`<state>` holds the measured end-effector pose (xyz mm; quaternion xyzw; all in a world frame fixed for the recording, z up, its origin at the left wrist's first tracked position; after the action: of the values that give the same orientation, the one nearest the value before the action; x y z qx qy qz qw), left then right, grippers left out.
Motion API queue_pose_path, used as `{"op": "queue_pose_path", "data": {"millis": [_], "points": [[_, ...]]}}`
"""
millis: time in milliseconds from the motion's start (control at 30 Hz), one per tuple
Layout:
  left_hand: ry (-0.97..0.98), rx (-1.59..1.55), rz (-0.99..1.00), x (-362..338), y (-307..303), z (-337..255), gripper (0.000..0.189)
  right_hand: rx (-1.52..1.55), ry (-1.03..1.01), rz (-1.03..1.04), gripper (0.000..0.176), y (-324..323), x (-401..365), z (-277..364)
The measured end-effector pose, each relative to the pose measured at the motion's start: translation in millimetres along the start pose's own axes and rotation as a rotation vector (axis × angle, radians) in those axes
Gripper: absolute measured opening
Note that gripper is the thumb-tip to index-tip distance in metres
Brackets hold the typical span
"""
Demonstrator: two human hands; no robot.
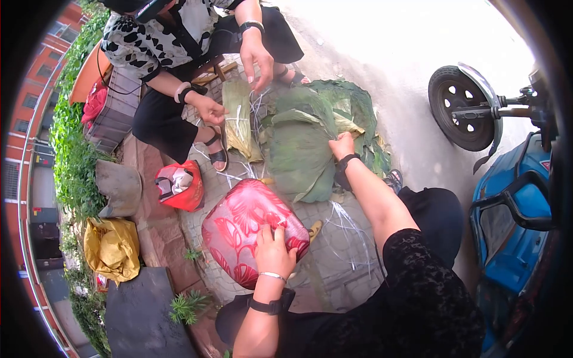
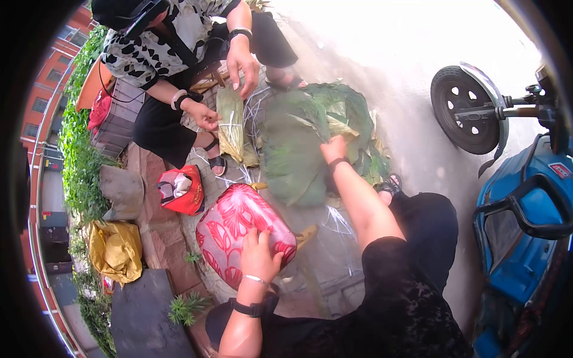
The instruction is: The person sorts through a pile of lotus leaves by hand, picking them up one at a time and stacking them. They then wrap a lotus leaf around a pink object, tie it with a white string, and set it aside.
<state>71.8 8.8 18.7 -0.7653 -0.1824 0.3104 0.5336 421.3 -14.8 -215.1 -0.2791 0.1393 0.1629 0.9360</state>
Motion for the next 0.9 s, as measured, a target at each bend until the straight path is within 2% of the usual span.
{"op": "queue_pose_path", "data": {"millis": [33, 133, 167, 200, 267, 367, 400, 433, 533, 567, 600, 667, 700, 733, 767, 800, 867, 900], "points": [[-0.004, -0.006, 0.009, 0.1, -0.1, 0.5, 0.061, -0.025, -0.051, 0.047, 0.037, 5.8, -2.4, 8.3], [-0.009, -0.022, 0.014, -2.5, 0.5, 5.0, 0.06, 0.388, -0.243, 0.425, 0.032, 1.2, -9.1, 53.7], [0.001, -0.021, 0.005, -3.8, 1.3, 7.4, 0.06, 0.703, -0.305, 0.517, 0.028, -28.3, -46.2, 98.3], [0.014, -0.023, -0.005, -4.8, 2.6, 8.0, 0.06, 0.829, -0.315, 0.46, 0.025, -59.8, -71.6, 126.7], [0.036, -0.01, -0.04, -4.3, 3.6, 10.5, 0.053, 0.811, -0.414, 0.264, 0.027, -96.6, -74.9, 122.9], [0.057, -0.05, -0.039, -3.0, 15.1, 25.0, 0.043, 0.477, -0.072, 0.191, 0.023, -141.5, -97.8, 78.5], [0.073, -0.09, -0.07, 2.9, 19.5, 32.5, 0.038, 0.624, -0.129, 0.146, 0.022, -150.4, -98.6, 63.6], [0.084, -0.133, -0.104, 2.6, 12.3, 30.2, 0.034, 0.639, -0.134, 0.143, 0.022, -169.0, -123.6, 68.4], [0.196, -0.439, -0.385, -28.5, -17.1, 11.7, 0.025, 0.704, -0.168, 0.077, 0.017, -209.8, -177.3, 44.3], [0.296, -0.47, -0.508, -45.4, -27.8, -1.9, 0.019, 0.65, -0.226, 0.037, 0.018, -219.1, -181.8, 33.6], [0.367, -0.463, -0.598, -62.2, -41.9, -17.4, 0.02, 0.656, -0.29, 0.006, 0.017, -233.8, -215.9, 52.7], [0.505, -0.443, -0.78, -97.9, -73.6, -50.4, 0.022, 0.359, -0.588, -0.096, 0.024, -253.7, -273.4, 96.4], [0.507, -0.495, -0.767, -113.5, -82.5, -61.8, 0.023, 0.298, -0.721, -0.111, 0.034, -249.9, -296.2, 111.5], [0.47, -0.692, -0.582, -118.0, -74.9, -67.9, 0.024, 0.253, -0.838, -0.053, 0.041, -244.5, -329.6, 132.0], [0.42, -0.884, -0.399, -123.3, -63.9, -74.0, 0.026, 0.109, -0.785, 0.057, 0.033, -239.7, -369.9, 147.8], [0.363, -1.074, -0.223, -129.7, -51.0, -79.3, 0.029, 0.031, -1.009, 0.077, 0.035, -229.1, -398.7, 154.9], [0.31, -1.438, -0.214, -140.6, -17.8, -73.8, 0.047, -0.107, -1.304, 0.191, 0.038, -217.1, -461.5, 167.9], [0.147, -1.428, -0.231, -154.6, -7.0, -67.4, 0.059, -0.121, -1.348, 0.232, 0.037, -208.8, -477.0, 162.4]]}}
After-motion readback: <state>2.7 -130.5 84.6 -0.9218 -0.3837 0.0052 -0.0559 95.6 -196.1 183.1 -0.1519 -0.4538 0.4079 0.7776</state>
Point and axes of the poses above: each hand's wrist, its own x-axis towards the middle knuckle, its own y-axis out of the palm, z = x × y, the point moved 5 cm from there along x, towards the middle knuckle, and after that the axes turned 3 degrees about z, right-handed, at the moved point
